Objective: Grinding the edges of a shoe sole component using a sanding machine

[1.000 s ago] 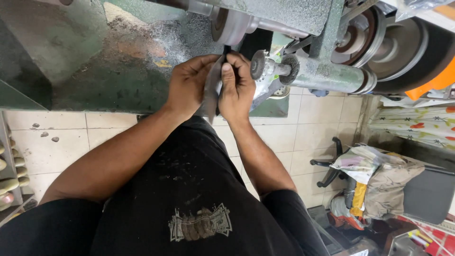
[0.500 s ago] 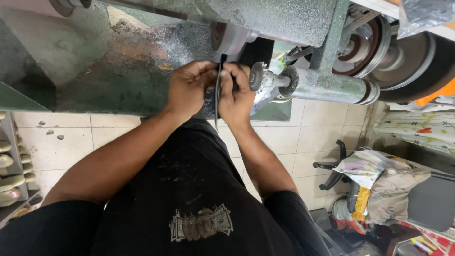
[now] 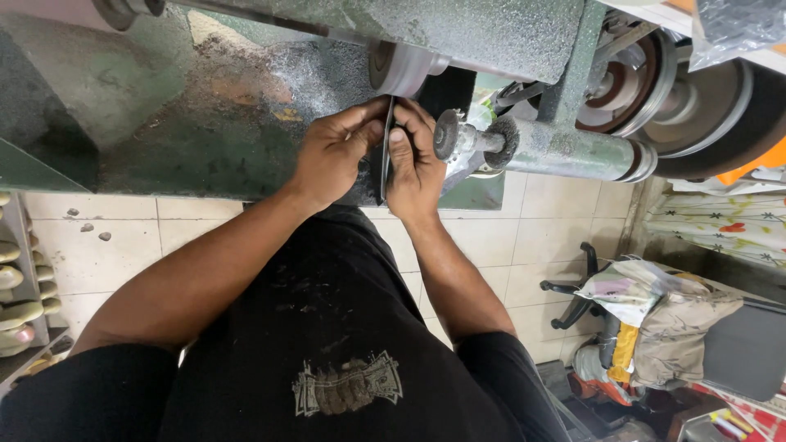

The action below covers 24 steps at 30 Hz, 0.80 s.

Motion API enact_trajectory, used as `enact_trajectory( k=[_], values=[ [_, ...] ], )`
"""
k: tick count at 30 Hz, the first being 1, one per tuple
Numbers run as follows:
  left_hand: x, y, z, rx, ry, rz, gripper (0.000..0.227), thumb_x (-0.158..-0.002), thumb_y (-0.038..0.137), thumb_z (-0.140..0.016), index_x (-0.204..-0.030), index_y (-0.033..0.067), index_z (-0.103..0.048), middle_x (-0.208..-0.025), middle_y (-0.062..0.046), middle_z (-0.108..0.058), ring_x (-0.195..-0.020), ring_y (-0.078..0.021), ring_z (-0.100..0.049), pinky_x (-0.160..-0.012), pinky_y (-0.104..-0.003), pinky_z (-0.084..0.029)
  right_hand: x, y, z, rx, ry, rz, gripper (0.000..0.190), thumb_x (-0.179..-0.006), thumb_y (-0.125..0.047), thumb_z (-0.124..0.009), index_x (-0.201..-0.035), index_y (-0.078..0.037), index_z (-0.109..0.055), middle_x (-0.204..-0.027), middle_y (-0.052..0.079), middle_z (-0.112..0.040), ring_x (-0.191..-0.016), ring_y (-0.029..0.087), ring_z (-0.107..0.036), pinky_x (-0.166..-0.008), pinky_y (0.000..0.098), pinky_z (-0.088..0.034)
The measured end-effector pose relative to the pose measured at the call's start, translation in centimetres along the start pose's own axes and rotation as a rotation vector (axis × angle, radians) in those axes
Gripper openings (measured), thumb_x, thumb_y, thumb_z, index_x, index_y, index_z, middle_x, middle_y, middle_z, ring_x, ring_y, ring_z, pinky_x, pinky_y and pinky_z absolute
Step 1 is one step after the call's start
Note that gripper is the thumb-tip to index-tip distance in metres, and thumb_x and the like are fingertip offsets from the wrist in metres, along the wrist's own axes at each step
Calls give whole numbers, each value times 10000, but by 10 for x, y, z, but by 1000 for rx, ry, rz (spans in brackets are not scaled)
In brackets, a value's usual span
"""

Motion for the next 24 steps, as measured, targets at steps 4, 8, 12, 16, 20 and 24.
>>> enact_trajectory(
  k=[4, 8, 12, 16, 20, 24],
  values=[
    [-12, -18, -8, 93, 74, 45, 216, -1039, 27, -602, -1232, -4, -693, -1055, -193, -729, -961, -195, -663, -824, -424, -638, -5, 31, -2, 51, 20, 17, 202, -1061, -91, -580, -1199, 22, -674, -1217, 213, -639, -1229, 393, -616, -1098, 533, -438],
    [-1, -17, 12, -80, 183, -43, 180, -989, -54, -651, -1161, -48, -703, -979, -206, -729, -835, -194, -679, -673, -360, -641, 0, 5, 2, 102, 79, 72, 168, -1036, -65, -615, -1165, -19, -712, -1082, 145, -652, -1107, 327, -668, -1035, 457, -492],
    [25, 20, 1, 2, 68, -37, 233, -965, 1, -723, -1196, -17, -708, -1066, -193, -753, -977, -218, -725, -808, -377, -644, 6, -40, 3, 12, -2, 63, 183, -1029, -61, -610, -1156, 5, -725, -1175, 165, -690, -1226, 364, -654, -1102, 496, -458],
    [26, 33, -4, 87, 25, -89, 309, -989, 82, -712, -1270, -36, -659, -1170, -223, -723, -1117, -278, -683, -951, -448, -597, 3, -42, -2, -59, -21, 90, 219, -1066, -82, -572, -1213, 32, -687, -1284, 219, -660, -1290, 391, -609, -1124, 542, -431],
    [14, 5, 5, 3, 0, -87, 314, -1018, 63, -669, -1316, -32, -638, -1186, -252, -709, -1106, -325, -687, -914, -477, -595, 1, -26, -6, -49, -46, 39, 257, -1091, -113, -549, -1288, 5, -663, -1353, 209, -630, -1346, 380, -565, -1158, 548, -403],
    [3, -10, 7, -107, 32, -23, 304, -1058, 97, -612, -1331, -38, -627, -1145, -261, -714, -1006, -342, -722, -844, -445, -616, 4, 13, -5, -1, -11, -51, 278, -1098, -159, -551, -1312, -34, -677, -1344, 205, -637, -1342, 373, -564, -1160, 532, -391]
  ],
)
Point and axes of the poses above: each hand's wrist, its own x-axis away from the middle knuckle, its own z-axis out of the back of the hand, y = z × x, the point moved 10 cm from there along -x, towards the middle knuckle
